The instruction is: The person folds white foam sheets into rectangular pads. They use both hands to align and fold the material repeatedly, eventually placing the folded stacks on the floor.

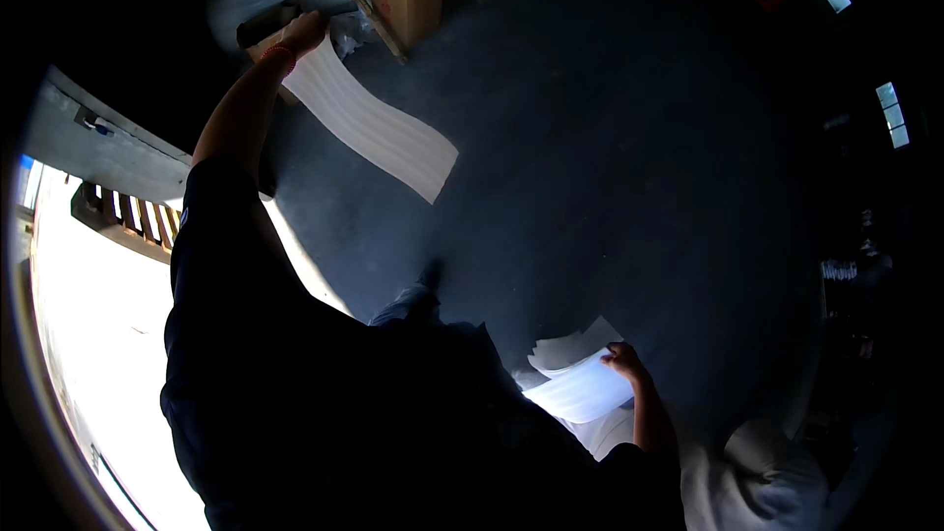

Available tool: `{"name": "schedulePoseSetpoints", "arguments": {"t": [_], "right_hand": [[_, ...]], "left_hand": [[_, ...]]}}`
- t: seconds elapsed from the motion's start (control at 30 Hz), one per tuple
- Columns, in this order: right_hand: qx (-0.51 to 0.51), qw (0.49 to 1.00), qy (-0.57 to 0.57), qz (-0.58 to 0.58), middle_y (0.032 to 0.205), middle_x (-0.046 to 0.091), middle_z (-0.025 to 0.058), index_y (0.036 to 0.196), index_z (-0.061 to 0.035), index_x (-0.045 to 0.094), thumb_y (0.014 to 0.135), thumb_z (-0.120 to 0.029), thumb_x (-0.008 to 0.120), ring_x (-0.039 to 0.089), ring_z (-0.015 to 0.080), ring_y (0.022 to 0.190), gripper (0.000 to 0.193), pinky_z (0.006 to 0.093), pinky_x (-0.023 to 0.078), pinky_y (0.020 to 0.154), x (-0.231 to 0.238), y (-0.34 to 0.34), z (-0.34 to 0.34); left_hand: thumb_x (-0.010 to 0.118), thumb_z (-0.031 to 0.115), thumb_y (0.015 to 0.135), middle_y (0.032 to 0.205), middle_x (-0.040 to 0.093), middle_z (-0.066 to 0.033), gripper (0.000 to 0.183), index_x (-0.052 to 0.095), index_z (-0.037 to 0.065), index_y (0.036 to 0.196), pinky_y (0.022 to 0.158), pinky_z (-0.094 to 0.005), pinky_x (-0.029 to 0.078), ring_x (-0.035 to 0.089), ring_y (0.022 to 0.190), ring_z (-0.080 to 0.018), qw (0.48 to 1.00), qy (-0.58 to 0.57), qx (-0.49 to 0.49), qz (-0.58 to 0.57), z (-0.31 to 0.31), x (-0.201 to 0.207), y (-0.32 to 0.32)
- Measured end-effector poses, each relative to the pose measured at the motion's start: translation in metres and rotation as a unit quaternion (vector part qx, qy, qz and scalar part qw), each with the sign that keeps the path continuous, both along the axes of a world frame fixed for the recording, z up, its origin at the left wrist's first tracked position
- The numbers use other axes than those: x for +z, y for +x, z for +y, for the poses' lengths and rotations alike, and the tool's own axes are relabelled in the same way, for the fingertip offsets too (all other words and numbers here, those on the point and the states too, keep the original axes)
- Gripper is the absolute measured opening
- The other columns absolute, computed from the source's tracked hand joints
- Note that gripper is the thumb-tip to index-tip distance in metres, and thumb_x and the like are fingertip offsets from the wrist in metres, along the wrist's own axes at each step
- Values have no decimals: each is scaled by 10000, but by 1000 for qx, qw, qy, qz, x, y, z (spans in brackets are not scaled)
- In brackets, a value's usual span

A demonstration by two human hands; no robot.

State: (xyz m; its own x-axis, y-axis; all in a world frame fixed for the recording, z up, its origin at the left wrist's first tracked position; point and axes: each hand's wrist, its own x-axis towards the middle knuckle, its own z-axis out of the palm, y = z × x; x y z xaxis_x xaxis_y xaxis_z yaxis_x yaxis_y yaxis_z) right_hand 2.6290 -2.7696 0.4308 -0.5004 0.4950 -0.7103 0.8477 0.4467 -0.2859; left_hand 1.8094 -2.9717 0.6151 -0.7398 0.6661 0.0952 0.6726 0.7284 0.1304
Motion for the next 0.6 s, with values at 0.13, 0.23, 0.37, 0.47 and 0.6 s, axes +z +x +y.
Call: {"name": "schedulePoseSetpoints", "arguments": {"t": [0.13,0.23,0.37,0.47,0.6], "right_hand": [[-62,987,149,25,779,615,165,753,-12,596,732,-245,637,606,284,760,238,390,457,664,33,-93,141],[-114,952,252,130,768,613,171,813,28,616,739,-282,592,606,241,671,319,374,465,598,59,-175,281],[-289,899,191,267,760,619,168,824,47,608,743,-266,578,612,262,688,324,370,479,623,101,-300,432],[-272,878,223,324,751,625,199,799,40,613,722,-295,597,619,301,684,344,388,480,653,120,-374,549],[-244,858,238,384,717,619,210,770,37,602,697,-313,627,612,315,648,359,386,463,619,145,-500,695]], "left_hand": [[483,237,851,848,621,-238,319,609,-52,804,736,-460,477,610,823,-385,974,-109,-195,27,242,-12,-34],[515,263,839,792,636,-210,312,633,-21,786,649,-400,523,643,749,-327,955,-65,-288,26,440,-36,1],[513,163,799,814,646,-189,247,637,-41,863,593,-343,542,644,620,-299,913,-7,-344,-219,607,-65,118],[435,220,858,784,618,-242,347,584,-85,934,573,-372,524,633,579,-325,831,168,-205,-489,704,-70,192],[406,231,876,816,615,-235,362,547,-94,950,622,-358,531,644,640,-313,749,260,-117,-598,839,-64,163]]}}
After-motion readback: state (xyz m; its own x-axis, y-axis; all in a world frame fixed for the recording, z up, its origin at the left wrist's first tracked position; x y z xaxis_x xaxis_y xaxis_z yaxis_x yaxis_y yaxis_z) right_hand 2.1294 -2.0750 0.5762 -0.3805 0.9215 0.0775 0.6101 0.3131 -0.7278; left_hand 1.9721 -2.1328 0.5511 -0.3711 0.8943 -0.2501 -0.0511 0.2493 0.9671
